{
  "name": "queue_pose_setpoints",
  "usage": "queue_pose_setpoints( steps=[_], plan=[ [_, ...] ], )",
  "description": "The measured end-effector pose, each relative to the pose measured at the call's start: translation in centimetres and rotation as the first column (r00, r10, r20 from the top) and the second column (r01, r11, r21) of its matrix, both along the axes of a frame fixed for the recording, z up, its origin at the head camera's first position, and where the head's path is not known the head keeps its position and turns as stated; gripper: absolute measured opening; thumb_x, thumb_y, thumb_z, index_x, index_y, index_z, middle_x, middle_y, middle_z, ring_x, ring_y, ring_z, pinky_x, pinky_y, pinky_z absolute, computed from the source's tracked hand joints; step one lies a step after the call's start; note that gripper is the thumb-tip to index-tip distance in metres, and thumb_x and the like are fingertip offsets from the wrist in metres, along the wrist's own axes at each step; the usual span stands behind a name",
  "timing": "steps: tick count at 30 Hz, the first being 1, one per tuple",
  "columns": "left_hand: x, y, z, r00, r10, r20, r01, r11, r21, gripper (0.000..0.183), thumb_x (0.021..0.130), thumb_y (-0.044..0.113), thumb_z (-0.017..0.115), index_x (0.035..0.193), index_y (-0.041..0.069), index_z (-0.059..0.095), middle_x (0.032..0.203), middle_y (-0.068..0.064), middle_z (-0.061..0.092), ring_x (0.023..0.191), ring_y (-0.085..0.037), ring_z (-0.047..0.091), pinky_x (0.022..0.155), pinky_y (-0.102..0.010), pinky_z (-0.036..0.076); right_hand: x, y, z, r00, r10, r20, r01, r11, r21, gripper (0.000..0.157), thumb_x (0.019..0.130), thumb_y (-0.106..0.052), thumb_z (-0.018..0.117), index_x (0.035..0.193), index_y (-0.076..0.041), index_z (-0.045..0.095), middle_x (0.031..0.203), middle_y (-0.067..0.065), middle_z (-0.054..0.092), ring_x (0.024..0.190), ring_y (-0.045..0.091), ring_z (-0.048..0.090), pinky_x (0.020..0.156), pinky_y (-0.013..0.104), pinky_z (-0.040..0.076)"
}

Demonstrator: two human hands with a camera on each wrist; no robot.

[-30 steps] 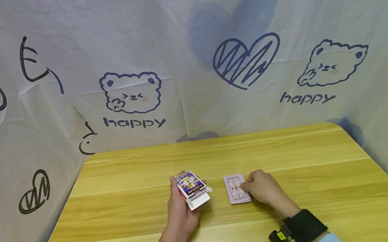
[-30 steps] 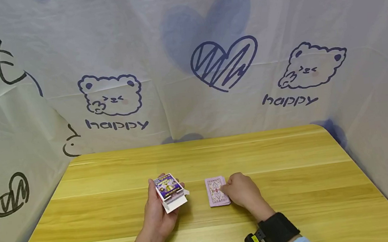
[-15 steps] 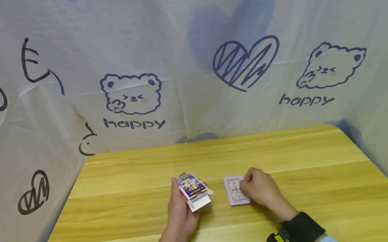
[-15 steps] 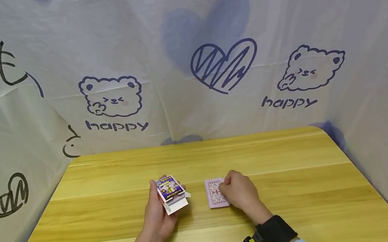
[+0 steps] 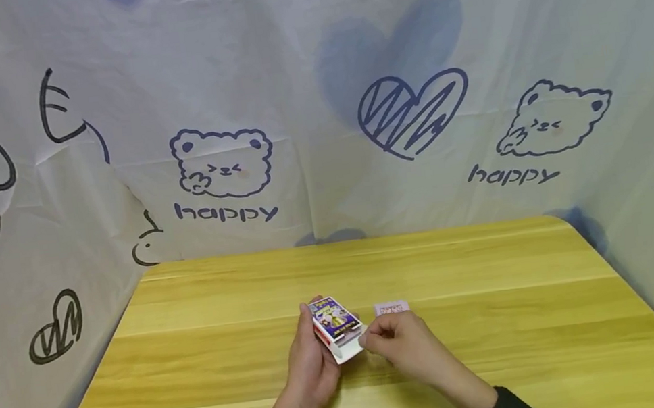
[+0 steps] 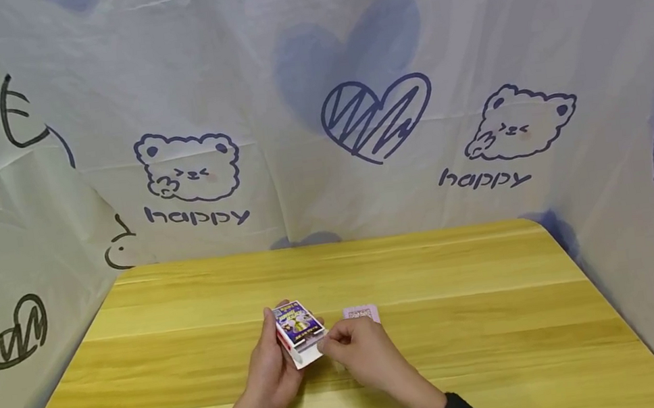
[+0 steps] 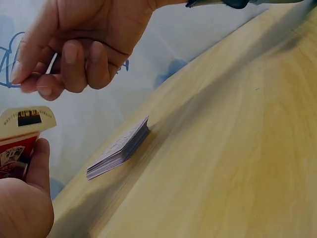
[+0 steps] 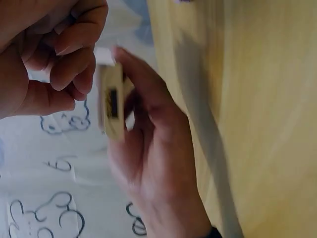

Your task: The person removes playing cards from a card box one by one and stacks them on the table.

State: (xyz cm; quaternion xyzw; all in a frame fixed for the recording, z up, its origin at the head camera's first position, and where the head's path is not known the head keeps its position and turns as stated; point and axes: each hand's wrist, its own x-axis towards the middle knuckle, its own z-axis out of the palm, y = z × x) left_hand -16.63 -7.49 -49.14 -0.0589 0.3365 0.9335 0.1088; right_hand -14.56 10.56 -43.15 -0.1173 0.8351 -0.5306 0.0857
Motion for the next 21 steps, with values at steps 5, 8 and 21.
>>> queue_pose_setpoints(
  steps=[5,8,21],
  plan=[
    [0.3,0.3,0.0,1.000,-0.010,-0.011,0.010,1.000,0.005,0.060,0.103,0.052,0.022,0.151,0.017,0.016,0.152,-0.027,0.023,0.129,-0.041,0.043,0.100,-0.043,0.049,0.6,-0.4,-0.4,0.999,0.030,-0.043,-0.026,0.997,0.075,0.013,0.086,-0.023,0.069,0.079,-0.013,0.074,0.063,0.000,0.061,0.053,0.008,0.049,0.043,0.022,0.041],
    [0.4,0.4,0.0,1.000,-0.006,-0.018,0.006,1.000,0.029,0.059,0.103,0.052,0.022,0.151,0.017,0.016,0.154,-0.026,0.021,0.132,-0.042,0.039,0.101,-0.043,0.048,0.5,-0.3,-0.7,0.999,0.017,-0.047,-0.011,0.994,0.110,0.017,0.086,-0.024,0.069,0.074,-0.014,0.073,0.062,-0.001,0.061,0.051,0.007,0.047,0.042,0.021,0.038],
    [0.6,0.6,0.5,0.997,-0.050,-0.064,0.054,0.997,0.062,0.058,0.102,0.053,0.025,0.150,0.021,0.021,0.154,-0.021,0.022,0.131,-0.040,0.041,0.101,-0.044,0.048,-0.3,-0.6,-1.7,0.983,-0.056,0.174,0.078,0.990,-0.121,0.036,0.086,-0.028,0.071,0.073,0.004,0.065,0.056,-0.002,0.049,0.045,0.008,0.039,0.039,0.020,0.029]
  ],
)
